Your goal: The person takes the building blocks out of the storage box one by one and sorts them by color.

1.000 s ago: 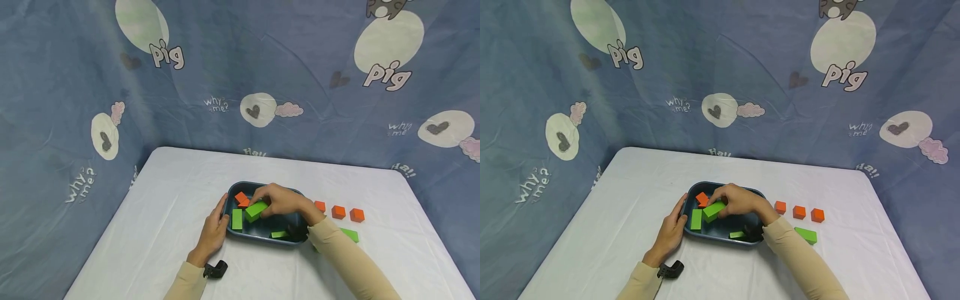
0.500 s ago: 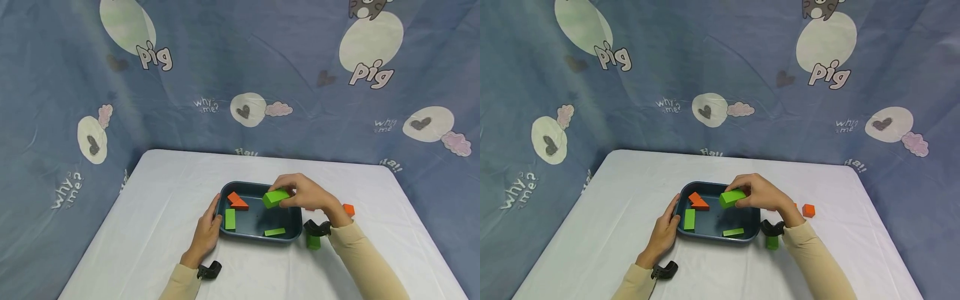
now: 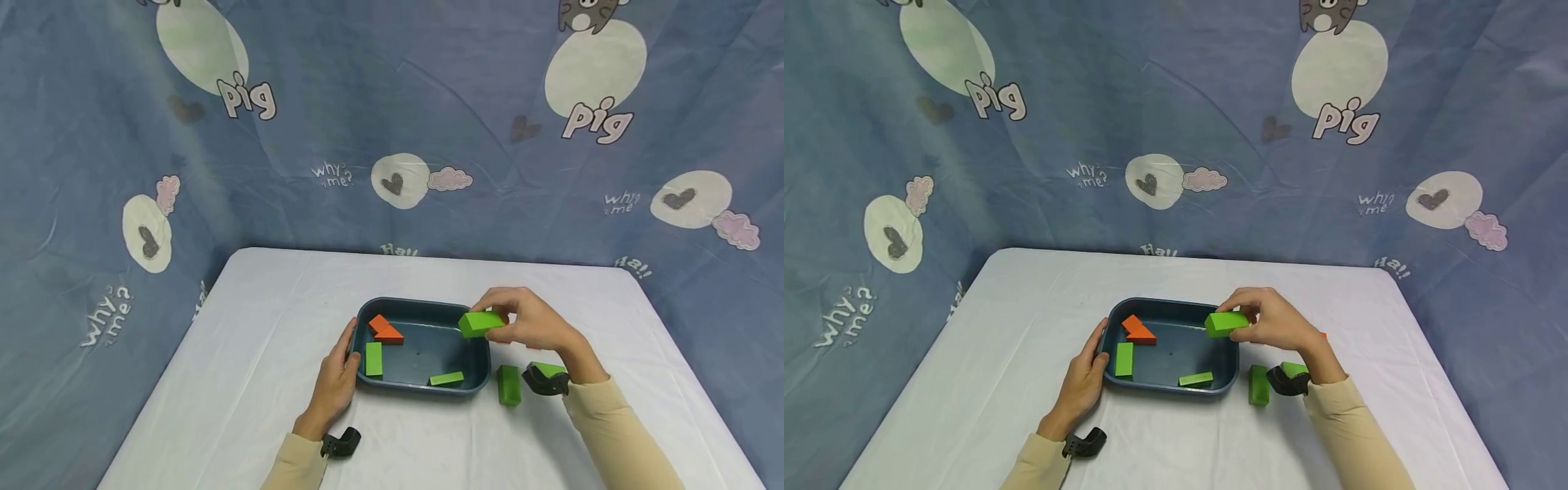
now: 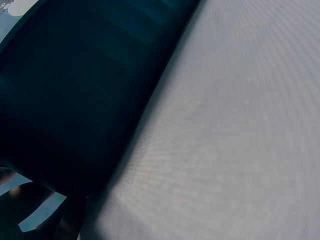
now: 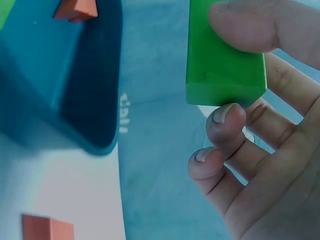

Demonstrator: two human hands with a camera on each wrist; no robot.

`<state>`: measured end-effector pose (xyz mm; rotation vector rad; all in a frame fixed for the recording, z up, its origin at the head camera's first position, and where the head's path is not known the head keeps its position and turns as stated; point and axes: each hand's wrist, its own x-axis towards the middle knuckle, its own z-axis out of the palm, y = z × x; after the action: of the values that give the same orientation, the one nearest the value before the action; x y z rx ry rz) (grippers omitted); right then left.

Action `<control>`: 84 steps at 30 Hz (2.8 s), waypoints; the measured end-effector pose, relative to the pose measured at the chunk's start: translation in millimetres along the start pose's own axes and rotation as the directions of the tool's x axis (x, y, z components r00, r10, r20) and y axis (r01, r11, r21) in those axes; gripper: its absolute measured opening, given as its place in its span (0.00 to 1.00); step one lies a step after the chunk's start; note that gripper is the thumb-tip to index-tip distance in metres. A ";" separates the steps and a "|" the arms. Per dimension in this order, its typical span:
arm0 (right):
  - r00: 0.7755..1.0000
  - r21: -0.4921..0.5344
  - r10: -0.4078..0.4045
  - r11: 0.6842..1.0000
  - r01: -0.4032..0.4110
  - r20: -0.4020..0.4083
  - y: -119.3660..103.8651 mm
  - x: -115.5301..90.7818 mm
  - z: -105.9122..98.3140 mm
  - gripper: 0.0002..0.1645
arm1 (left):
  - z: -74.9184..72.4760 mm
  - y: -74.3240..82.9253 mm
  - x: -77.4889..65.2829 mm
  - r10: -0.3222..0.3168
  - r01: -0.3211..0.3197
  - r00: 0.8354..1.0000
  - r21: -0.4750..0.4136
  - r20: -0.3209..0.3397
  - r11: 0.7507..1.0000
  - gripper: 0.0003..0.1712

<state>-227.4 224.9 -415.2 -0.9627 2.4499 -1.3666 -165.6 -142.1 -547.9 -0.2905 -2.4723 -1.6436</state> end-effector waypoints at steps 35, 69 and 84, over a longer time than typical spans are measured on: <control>0.952 -0.013 0.185 0.981 -0.194 -0.242 39.5 -124.8 -0.9 0.24 | 3.1 2.9 -0.6 -0.032 0.032 0.999 -0.008 0.019 0.999 0.38; 0.869 -0.131 0.402 0.882 -0.452 -0.288 57.5 -164.8 40.3 0.26 | 5.1 5.7 -1.4 -0.054 0.053 0.998 0.023 0.023 0.998 0.40; 0.879 -0.187 0.364 0.882 -0.432 -0.309 56.8 -164.7 43.3 0.27 | 5.0 6.6 -0.4 -0.026 0.025 1.000 0.027 0.012 0.999 0.39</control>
<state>-106.2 316.5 -510.8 -0.2780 2.8613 -1.1181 -163.7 -135.1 -544.0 -0.2681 -2.5156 -1.6215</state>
